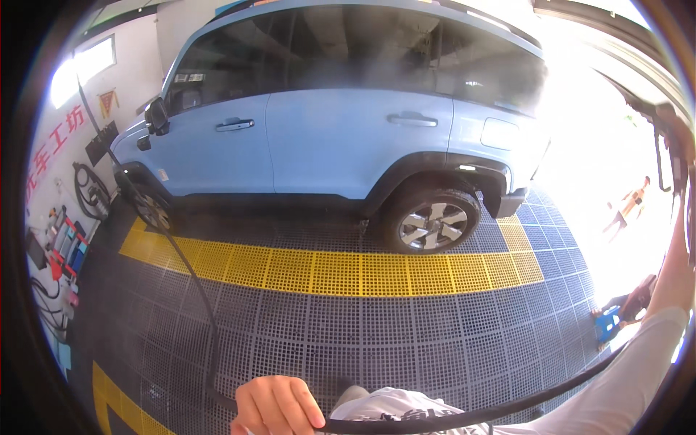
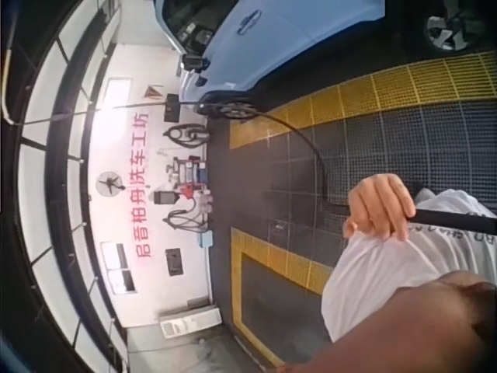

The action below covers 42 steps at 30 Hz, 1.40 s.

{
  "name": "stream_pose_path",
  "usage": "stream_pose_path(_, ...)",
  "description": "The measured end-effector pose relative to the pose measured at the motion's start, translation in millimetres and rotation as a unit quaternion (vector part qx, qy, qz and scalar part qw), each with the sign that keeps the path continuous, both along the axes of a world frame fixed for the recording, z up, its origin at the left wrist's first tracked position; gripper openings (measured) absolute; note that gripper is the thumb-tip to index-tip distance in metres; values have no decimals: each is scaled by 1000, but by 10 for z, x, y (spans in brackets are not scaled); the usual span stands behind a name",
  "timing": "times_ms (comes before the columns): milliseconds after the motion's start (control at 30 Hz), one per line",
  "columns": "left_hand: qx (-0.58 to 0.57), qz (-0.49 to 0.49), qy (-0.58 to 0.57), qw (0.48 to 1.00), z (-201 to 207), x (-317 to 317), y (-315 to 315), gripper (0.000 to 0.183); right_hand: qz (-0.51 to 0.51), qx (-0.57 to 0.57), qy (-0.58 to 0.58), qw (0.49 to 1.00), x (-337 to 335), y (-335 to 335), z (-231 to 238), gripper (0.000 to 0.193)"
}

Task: The person washes a car by spraying it with a high-pressure water gun, moving around the vehicle to spray the roof, windows, doors, wheels, and rear.

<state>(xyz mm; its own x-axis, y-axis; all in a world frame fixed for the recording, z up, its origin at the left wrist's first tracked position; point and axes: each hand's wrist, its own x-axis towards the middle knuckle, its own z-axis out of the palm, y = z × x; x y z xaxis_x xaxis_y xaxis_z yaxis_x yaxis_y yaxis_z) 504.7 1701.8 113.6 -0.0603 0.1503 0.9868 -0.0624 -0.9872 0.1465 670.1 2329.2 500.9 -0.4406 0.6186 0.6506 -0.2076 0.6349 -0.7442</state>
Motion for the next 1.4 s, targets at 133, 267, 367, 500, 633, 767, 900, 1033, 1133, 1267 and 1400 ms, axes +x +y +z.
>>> stream_pose_path(133,-19,25,89,996,152,-181,104,41,-71,64,-100,990,-545,-270,-331,38)
stream_pose_path(267,-3,-13,126,992,379,-390,385,38,-160,228,-128,952,-818,-1543,-605,38)
stream_pose_path(367,-19,-21,145,989,435,-587,424,38,-149,189,-232,942,-1021,-1537,-597,39)
stream_pose_path(500,-23,37,156,987,393,-763,450,40,-161,118,-350,915,-885,-1145,-521,39)
stream_pose_path(633,-43,87,164,982,513,-810,696,40,-107,67,-435,891,-1180,-780,-819,40)
stream_pose_path(767,35,85,178,980,732,-875,1247,30,-49,1,-457,888,-1132,-594,-1062,38)
stream_pose_path(900,97,108,181,973,862,-693,1842,20,-105,-31,-465,879,-661,1393,-1415,39)
stream_pose_path(1033,117,98,155,976,720,-396,2336,27,-152,9,-460,875,-208,1882,-1757,39)
stream_pose_path(1133,85,55,136,986,671,-147,3024,35,-107,-132,-453,875,-148,2156,-2163,39)
stream_pose_path(1267,67,12,91,994,744,324,3583,43,-160,-179,-472,848,-32,3632,-3072,36)
stream_pose_path(1400,51,65,38,996,774,664,4200,45,-59,-262,-376,887,348,4088,-4143,28)
